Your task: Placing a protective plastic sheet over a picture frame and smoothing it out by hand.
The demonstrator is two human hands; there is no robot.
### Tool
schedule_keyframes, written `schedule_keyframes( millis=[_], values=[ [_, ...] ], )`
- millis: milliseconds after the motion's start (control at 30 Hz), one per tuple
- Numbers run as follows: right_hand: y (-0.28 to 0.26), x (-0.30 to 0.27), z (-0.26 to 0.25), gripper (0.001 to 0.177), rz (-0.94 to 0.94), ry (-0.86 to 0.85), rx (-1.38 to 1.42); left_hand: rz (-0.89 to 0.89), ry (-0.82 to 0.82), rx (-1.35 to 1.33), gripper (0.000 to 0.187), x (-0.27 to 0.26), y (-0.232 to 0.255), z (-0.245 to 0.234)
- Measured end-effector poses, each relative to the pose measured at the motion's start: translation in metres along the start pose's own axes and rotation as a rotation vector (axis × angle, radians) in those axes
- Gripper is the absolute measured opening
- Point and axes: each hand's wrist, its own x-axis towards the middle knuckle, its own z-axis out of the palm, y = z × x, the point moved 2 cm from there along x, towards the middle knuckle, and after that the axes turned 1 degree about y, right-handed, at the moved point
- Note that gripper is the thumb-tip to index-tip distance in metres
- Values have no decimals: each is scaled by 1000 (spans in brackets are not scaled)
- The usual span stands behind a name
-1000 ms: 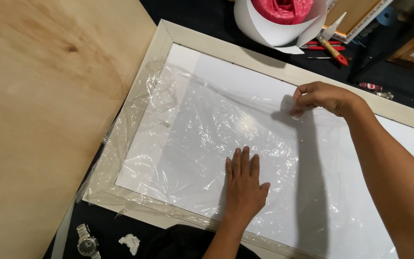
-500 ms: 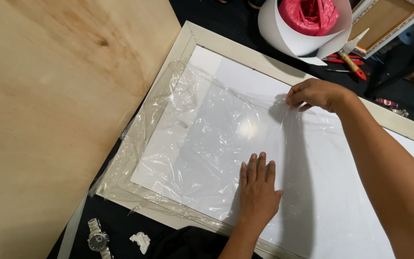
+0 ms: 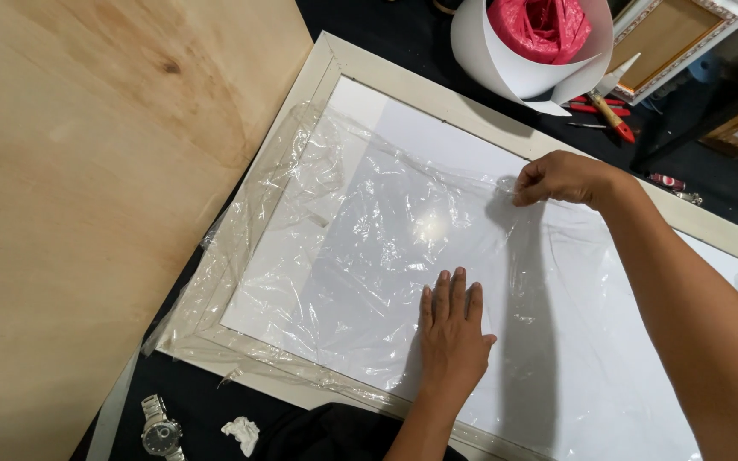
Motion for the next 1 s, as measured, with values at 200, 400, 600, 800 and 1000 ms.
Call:
schedule_keyframes(
  millis=[200,400,600,800,1000],
  values=[
    [4,-11,3,23,-11,169,-155,-12,-28,-2,76,0,0,-2],
    [14,-10,6,17,0,148,172,-1,-17,28,79,1,-2,-1],
    [19,-21,-7,27,1,14,275,-6,-25,49,79,1,-1,-1],
    [37,-24,-11,24,102,12,101,-1,-22,56,79,0,-2,-2],
    [48,-22,-14,16,5,-43,253,-1,-18,46,80,1,-2,-1]
  ],
)
